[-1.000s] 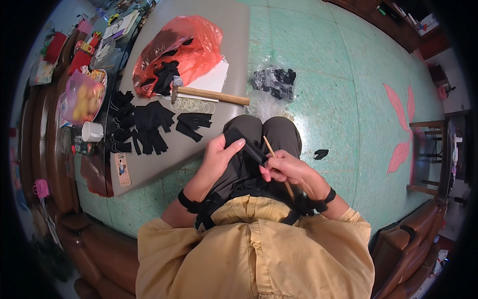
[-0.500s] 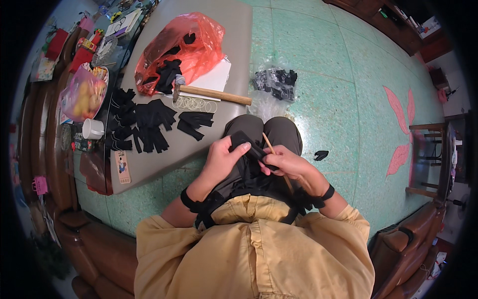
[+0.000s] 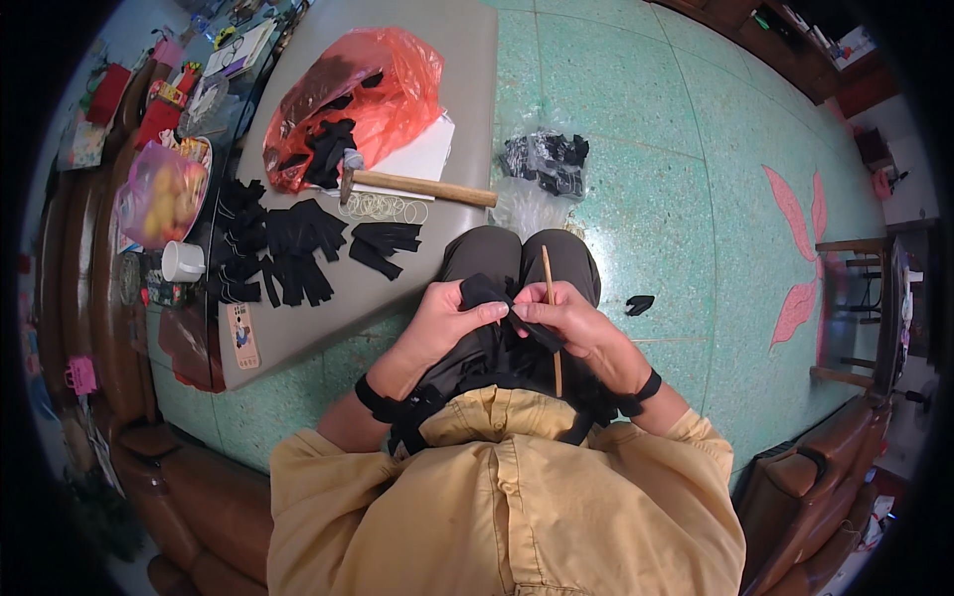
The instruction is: The person assembles small black fabric strips using a thin wooden stick, inserting the stick into the fabric by hand and pulling it through.
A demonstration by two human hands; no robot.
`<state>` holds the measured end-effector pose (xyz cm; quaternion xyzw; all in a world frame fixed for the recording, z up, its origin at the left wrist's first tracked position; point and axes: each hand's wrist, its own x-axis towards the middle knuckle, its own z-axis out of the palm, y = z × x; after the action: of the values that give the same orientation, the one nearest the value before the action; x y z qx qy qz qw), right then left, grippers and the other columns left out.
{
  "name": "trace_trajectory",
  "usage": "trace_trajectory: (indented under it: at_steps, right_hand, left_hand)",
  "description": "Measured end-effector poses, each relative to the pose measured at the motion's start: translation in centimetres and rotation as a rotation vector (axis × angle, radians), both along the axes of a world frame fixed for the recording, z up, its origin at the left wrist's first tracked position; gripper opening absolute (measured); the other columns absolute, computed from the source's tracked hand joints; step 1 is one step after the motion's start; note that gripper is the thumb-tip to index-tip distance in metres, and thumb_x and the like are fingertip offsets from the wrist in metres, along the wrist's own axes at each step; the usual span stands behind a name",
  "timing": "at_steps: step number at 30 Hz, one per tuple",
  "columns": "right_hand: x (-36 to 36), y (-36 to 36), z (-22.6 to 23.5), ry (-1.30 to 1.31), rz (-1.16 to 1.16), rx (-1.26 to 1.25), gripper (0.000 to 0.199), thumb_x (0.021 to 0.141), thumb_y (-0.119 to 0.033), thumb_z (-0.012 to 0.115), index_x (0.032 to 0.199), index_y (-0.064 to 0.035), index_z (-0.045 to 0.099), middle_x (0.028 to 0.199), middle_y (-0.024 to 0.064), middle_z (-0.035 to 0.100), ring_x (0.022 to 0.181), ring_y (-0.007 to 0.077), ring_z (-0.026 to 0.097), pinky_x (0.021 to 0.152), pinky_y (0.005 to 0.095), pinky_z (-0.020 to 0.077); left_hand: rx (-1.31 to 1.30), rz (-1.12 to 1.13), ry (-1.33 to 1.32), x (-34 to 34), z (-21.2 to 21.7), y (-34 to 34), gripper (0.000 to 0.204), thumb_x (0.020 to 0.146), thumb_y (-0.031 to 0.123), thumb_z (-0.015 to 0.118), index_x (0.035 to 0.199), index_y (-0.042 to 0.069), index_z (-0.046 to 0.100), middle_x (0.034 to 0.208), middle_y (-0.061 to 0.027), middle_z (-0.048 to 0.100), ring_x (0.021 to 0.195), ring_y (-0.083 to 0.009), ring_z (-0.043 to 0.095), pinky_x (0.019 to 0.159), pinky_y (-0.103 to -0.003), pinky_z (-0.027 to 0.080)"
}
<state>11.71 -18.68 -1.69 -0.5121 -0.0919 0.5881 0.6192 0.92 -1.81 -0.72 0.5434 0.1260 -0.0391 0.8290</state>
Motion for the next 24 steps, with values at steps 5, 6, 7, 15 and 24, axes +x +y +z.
trace_trajectory:
  at_steps: [5,6,7,15,24]
  right_hand:
    - [-1.4,0.1,0.2,-0.078,-0.165,0.052,0.009,0.083,-0.008,0.061,0.083,0.0002,0.058,0.073,0.0036,0.059,0.066,0.0099,0.056,0.063,0.0207,0.0439]
    - [-1.5,0.1,0.2,-0.094,-0.185,0.041,0.008,0.083,-0.007,0.061,0.084,0.0002,0.058,0.073,0.0033,0.059,0.067,0.0101,0.056,0.064,0.021,0.0443]
    - [-1.5,0.2,0.2,-0.092,-0.185,0.042,0.008,0.083,-0.007,0.061,0.084,0.0002,0.058,0.073,0.0033,0.059,0.067,0.0101,0.056,0.064,0.021,0.0443]
    - [-0.5,0.4,0.8,-0.464,-0.126,0.074,0.009,0.083,-0.009,0.063,0.082,-0.0016,0.058,0.071,-0.0011,0.058,0.065,0.0058,0.053,0.062,0.0214,0.0429]
    - [-0.5,0.4,2.1,-0.534,0.049,-0.091,0.014,0.083,-0.012,0.065,0.077,0.0,0.06,0.071,0.0005,0.06,0.067,0.0057,0.054,0.061,0.0212,0.0434]
  left_hand:
    - [0.057,0.164,0.019,-0.4,-0.5,-1.8,0.01,0.084,0.007,0.061,0.084,-0.002,0.061,0.076,0.0,0.062,0.068,-0.0047,0.053,0.061,-0.022,0.044]
    - [0.162,0.217,0.039,-0.5,-0.7,-1.9,0.009,0.085,0.006,0.06,0.083,-0.002,0.061,0.076,-0.0002,0.062,0.068,-0.0043,0.052,0.06,-0.022,0.044]
    - [0.164,0.217,0.04,-0.6,-0.8,-2.1,0.009,0.085,0.006,0.06,0.083,-0.002,0.061,0.076,-0.0002,0.062,0.068,-0.0043,0.052,0.06,-0.022,0.044]
    - [0.164,0.366,-0.011,-0.3,-0.8,-2.9,0.006,0.084,0.002,0.057,0.081,-0.002,0.06,0.074,0.0021,0.059,0.068,-0.0034,0.05,0.061,-0.021,0.043]
    - [0.065,0.348,0.098,-0.6,-0.9,-2.1,0.015,0.087,0.009,0.054,0.076,0.0,0.06,0.071,0.0009,0.058,0.064,-0.0054,0.051,0.057,-0.021,0.042]
